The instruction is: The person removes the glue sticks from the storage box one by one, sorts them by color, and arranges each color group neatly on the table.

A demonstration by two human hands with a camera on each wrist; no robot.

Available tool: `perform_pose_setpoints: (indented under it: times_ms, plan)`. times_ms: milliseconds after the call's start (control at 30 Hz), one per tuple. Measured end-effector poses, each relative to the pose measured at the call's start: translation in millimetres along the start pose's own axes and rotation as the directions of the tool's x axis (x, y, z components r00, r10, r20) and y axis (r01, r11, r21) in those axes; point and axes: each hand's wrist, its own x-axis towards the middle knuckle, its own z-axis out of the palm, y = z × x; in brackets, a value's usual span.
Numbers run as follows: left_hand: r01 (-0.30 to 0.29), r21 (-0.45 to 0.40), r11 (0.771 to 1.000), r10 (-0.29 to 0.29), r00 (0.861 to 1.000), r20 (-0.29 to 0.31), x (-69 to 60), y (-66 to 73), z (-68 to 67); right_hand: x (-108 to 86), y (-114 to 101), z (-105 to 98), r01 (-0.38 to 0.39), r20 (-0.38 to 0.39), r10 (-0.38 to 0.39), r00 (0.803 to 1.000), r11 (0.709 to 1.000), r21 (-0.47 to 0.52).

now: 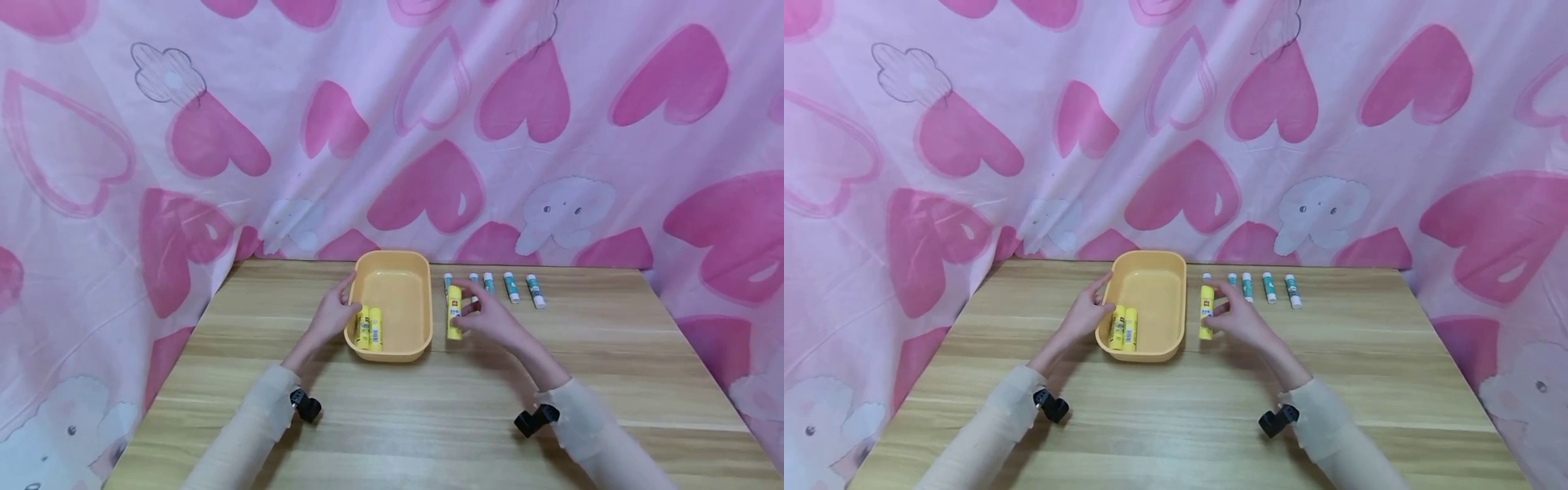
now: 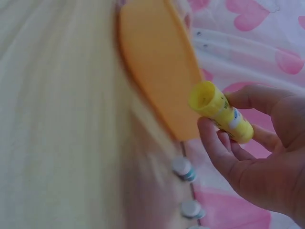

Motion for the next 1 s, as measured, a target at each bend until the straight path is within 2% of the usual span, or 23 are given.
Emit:
perform_pose_setpoints:
  times_ms: [133, 233, 567, 733, 833, 1000]
  plan:
    - [0.0, -0.017, 1.0, 0.0, 1.0, 0.008, -0.6, -0.4, 2.3, -6.3, 14, 0, -0.075, 0.067, 0.08, 0.995, 0.995, -0.072]
    - [-0.004, -0.026, 1.0, 0.005, 1.0, 0.023, -0.7, 0.0, 4.1, -9.8, 21, -1, -0.109, 0.092, 0.116, 0.989, 0.99, -0.086]
    - [0.014, -0.018, 1.0, -0.014, 1.0, 0.012, -2.3, -2.1, -0.7, -3.5, 37, 7, -0.098, 0.122, 0.108, 0.987, 0.992, -0.081]
    - [0.04, -0.033, 0.999, -0.039, 0.999, 0.033, -6.3, -3.5, -2.5, -5.2, 35, 9, -0.106, 0.131, 0.117, 0.984, 0.99, -0.088]
    - [0.048, -0.04, 0.998, -0.047, 0.999, 0.025, -6.4, -0.8, -2.4, -4.7, 33, 9, -0.102, 0.14, 0.115, 0.983, 0.99, -0.097]
    - [0.031, -0.018, 0.999, -0.031, 0.999, 0.017, -1.6, 2.4, -2.4, -2.5, 35, 9, -0.096, 0.132, 0.109, 0.985, 0.99, -0.104]
